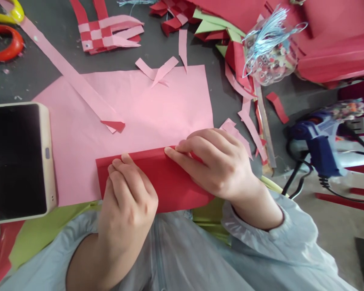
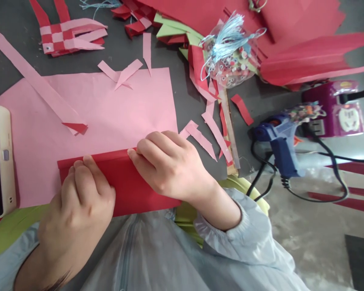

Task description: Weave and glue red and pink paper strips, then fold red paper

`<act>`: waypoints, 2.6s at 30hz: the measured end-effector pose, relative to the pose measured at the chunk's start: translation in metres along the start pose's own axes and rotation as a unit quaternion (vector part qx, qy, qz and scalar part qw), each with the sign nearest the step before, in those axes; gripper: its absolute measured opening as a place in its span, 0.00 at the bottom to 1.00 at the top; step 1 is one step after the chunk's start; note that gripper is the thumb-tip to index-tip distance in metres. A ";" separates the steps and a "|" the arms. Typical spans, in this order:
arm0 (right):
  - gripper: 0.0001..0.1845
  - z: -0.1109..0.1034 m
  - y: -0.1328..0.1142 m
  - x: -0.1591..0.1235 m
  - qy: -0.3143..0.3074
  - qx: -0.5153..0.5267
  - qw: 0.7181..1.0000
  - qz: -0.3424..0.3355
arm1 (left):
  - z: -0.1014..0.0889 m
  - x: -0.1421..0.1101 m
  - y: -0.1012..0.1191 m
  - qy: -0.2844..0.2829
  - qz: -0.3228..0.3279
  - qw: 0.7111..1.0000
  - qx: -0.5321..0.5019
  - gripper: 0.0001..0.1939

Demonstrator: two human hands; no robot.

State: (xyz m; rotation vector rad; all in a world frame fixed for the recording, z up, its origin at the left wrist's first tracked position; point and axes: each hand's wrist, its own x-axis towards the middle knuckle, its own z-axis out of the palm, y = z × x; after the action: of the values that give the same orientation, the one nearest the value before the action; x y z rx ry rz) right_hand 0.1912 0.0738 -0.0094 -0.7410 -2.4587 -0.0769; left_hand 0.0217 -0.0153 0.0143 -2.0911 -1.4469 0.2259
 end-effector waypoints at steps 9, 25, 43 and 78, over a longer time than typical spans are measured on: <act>0.12 0.000 -0.002 0.001 -0.006 0.004 1.000 0.017 | 0.005 0.000 -0.010 0.015 -0.028 0.997 -0.067 0.13; 0.10 0.002 -0.014 0.007 -0.022 0.047 0.999 -0.003 | 0.010 -0.011 0.003 0.094 -0.020 0.984 -0.148 0.12; 0.08 -0.021 0.011 -0.014 -0.046 0.003 0.995 -0.084 | 0.006 -0.010 0.006 0.062 0.015 0.993 -0.104 0.23; 0.18 -0.021 0.001 -0.002 -0.073 0.026 0.996 0.046 | 0.004 -0.010 0.008 0.032 0.020 0.993 -0.115 0.33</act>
State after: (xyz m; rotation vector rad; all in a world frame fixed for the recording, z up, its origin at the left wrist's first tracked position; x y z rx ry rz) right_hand 0.2039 0.0689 0.0073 -0.8632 -2.5500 0.0784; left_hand 0.0226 -0.0249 0.0047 -2.2888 -1.4522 0.0064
